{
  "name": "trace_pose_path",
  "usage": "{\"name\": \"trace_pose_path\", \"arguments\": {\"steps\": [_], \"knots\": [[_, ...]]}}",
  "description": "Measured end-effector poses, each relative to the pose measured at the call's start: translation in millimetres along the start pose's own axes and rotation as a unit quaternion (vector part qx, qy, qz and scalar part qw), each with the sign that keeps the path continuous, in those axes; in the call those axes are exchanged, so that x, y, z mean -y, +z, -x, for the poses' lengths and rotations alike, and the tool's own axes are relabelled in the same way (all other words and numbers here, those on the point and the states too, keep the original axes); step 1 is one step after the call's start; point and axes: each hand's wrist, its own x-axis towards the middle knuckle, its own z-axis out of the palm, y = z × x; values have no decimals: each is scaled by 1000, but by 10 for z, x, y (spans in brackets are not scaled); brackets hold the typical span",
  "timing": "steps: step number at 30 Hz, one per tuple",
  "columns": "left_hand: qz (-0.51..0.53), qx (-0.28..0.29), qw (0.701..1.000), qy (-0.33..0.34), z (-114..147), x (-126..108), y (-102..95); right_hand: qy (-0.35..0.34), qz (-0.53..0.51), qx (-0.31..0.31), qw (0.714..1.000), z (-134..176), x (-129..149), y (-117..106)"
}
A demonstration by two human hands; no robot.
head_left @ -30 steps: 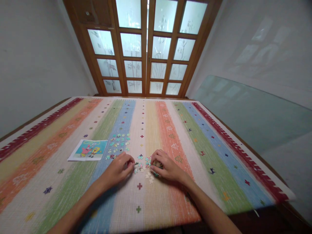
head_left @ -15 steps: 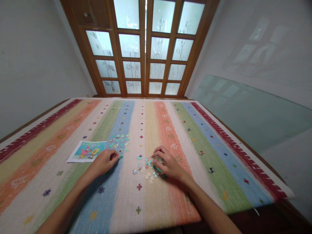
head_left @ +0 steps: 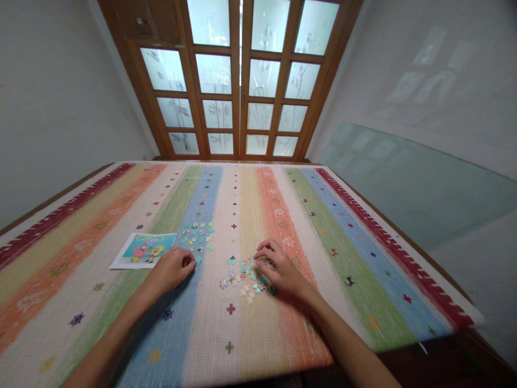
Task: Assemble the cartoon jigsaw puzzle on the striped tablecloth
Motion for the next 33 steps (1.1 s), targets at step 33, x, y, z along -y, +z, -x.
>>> {"name": "trace_pose_path", "arguments": {"steps": [33], "knots": [[93,71,968,220,236,-680,263,5,49,206,977,43,-33,-147]]}}
